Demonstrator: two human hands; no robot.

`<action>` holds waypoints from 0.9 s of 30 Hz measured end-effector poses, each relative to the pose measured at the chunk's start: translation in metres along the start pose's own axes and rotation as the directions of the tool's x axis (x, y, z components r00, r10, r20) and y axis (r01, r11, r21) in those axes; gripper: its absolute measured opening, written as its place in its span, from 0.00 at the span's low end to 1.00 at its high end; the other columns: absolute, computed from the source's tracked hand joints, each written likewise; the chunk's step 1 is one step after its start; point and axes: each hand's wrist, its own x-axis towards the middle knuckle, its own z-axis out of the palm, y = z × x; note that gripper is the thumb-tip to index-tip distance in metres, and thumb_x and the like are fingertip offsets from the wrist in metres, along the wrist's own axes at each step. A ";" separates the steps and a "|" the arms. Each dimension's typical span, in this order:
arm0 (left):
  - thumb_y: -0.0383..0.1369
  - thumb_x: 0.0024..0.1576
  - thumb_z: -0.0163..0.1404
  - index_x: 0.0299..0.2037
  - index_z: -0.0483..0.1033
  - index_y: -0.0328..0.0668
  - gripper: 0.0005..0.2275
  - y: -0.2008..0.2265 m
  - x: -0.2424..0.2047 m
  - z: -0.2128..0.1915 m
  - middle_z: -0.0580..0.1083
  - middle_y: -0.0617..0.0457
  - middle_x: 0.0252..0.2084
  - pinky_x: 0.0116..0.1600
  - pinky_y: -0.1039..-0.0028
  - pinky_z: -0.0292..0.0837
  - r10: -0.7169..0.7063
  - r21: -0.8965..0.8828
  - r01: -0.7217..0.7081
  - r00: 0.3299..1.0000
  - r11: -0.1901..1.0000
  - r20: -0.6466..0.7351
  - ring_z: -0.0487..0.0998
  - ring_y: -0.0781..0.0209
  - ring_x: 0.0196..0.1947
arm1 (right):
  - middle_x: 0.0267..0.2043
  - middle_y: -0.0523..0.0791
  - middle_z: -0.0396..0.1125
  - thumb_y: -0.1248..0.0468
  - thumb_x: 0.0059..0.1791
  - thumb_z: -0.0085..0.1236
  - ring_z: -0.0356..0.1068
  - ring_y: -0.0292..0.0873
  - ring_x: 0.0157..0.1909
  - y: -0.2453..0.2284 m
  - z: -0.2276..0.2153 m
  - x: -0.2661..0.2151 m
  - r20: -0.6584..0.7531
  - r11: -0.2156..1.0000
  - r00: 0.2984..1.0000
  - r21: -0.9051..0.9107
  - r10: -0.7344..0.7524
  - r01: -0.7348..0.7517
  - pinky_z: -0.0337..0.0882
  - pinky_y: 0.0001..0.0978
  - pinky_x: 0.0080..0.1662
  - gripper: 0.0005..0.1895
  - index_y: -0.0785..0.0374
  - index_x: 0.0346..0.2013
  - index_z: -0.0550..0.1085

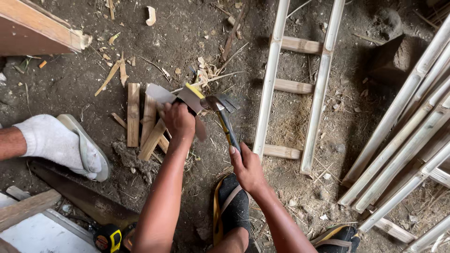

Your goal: The person assembles a bamboo ladder by nailing split bamboo poles to horizontal rungs. They use a hammer to drive nails into the joints, flip the ladder to work on both sides, and stack the finished unit with others.

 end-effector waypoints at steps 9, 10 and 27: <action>0.31 0.57 0.53 0.32 0.82 0.44 0.05 -0.008 0.011 0.035 0.78 0.52 0.41 0.67 0.52 0.52 -0.018 0.006 0.018 0.999 1.000 0.031 0.71 0.53 0.52 | 0.18 0.41 0.61 0.39 0.56 0.34 0.58 0.38 0.18 0.000 -0.002 0.001 -0.017 0.997 0.999 -0.067 0.027 -0.028 0.63 0.38 0.22 0.29 0.59 0.29 0.67; 0.31 0.57 0.53 0.32 0.81 0.45 0.05 -0.007 0.011 0.038 0.78 0.52 0.42 0.67 0.52 0.51 -0.040 -0.005 0.040 0.999 0.999 0.036 0.71 0.53 0.53 | 0.18 0.42 0.61 0.39 0.56 0.34 0.59 0.38 0.18 -0.001 -0.003 0.001 -0.019 0.997 1.000 -0.067 0.024 -0.025 0.63 0.38 0.22 0.29 0.59 0.29 0.67; 0.25 0.58 0.51 0.46 0.78 0.38 0.08 0.055 -0.015 -0.041 0.80 0.42 0.40 0.45 0.56 0.75 0.059 -0.354 -0.193 0.933 0.915 -0.355 0.81 0.41 0.38 | 0.17 0.40 0.60 0.44 0.57 0.40 0.57 0.35 0.15 0.009 -0.026 -0.018 -0.096 0.983 0.991 0.169 0.089 -0.071 0.62 0.34 0.19 0.25 0.61 0.30 0.68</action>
